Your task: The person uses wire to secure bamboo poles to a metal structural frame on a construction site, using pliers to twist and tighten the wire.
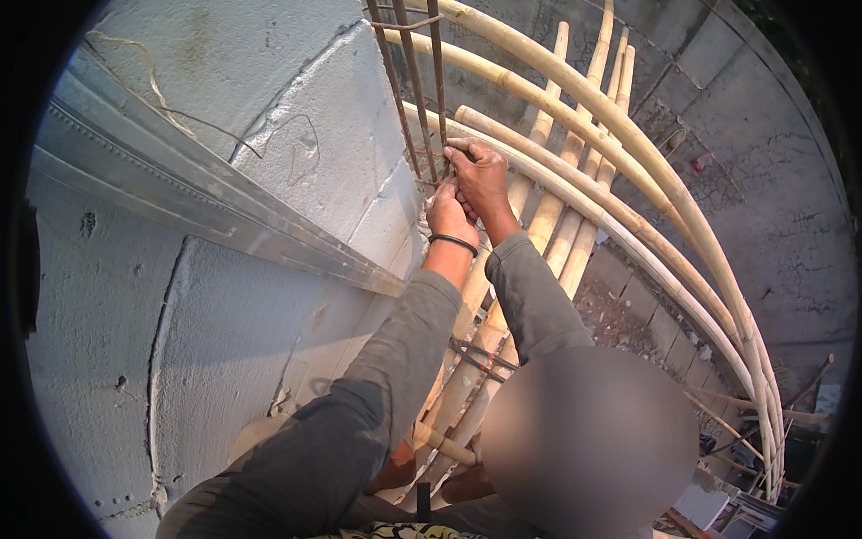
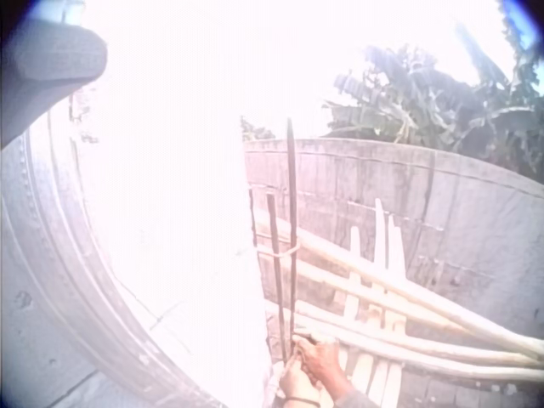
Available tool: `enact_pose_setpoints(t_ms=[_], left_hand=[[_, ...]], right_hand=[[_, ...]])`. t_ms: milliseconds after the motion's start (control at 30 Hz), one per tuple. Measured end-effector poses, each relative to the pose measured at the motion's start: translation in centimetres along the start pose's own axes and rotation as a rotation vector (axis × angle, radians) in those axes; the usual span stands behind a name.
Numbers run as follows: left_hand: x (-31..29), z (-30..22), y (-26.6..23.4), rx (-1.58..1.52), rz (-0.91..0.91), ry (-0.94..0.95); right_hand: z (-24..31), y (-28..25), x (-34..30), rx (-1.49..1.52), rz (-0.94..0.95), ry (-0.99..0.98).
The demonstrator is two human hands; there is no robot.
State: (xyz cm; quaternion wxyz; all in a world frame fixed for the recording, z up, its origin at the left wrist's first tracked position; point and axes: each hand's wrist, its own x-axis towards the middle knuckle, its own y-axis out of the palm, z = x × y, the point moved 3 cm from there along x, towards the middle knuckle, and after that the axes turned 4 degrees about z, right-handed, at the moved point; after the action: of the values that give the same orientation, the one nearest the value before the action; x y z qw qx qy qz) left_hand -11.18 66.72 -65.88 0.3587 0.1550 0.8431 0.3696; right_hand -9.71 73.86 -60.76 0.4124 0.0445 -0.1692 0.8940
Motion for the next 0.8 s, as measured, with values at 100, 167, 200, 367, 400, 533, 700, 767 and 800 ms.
enact_pose_setpoints(t_ms=[100,167,200,367,400,533,700,767,800], left_hand=[[-0.4,0.1,0.2,0.032,-0.023,0.023],[-0.9,0.2,1.2,0.059,-0.085,0.039],[-0.9,0.2,1.9,0.070,-0.044,0.025],[0.9,-0.8,3.8,0.035,0.152,0.024],[0.8,-1.0,4.2,0.030,0.170,0.037],[-0.9,-1.0,6.5,0.193,0.224,0.031],[-2.3,-1.6,6.4,0.393,0.227,0.086],[-3.8,-1.1,6.1,0.401,0.202,0.164],[-4.6,-0.9,5.9,0.406,0.190,0.213]], right_hand=[[-0.2,-0.6,0.1,-0.006,0.024,-0.041],[-1.0,-1.5,0.4,-0.023,0.042,-0.056],[-1.9,-2.5,0.7,-0.048,0.051,-0.061],[-5.4,-1.6,1.0,0.342,0.337,0.120],[-5.1,-1.5,0.7,0.459,0.309,0.017],[-7.3,-3.1,0.9,0.359,0.288,-0.229],[-7.4,-3.3,0.3,0.181,0.322,-0.417],[-7.2,-2.8,0.3,0.156,0.316,-0.375],[-6.5,-2.2,0.4,0.157,0.308,-0.338]])
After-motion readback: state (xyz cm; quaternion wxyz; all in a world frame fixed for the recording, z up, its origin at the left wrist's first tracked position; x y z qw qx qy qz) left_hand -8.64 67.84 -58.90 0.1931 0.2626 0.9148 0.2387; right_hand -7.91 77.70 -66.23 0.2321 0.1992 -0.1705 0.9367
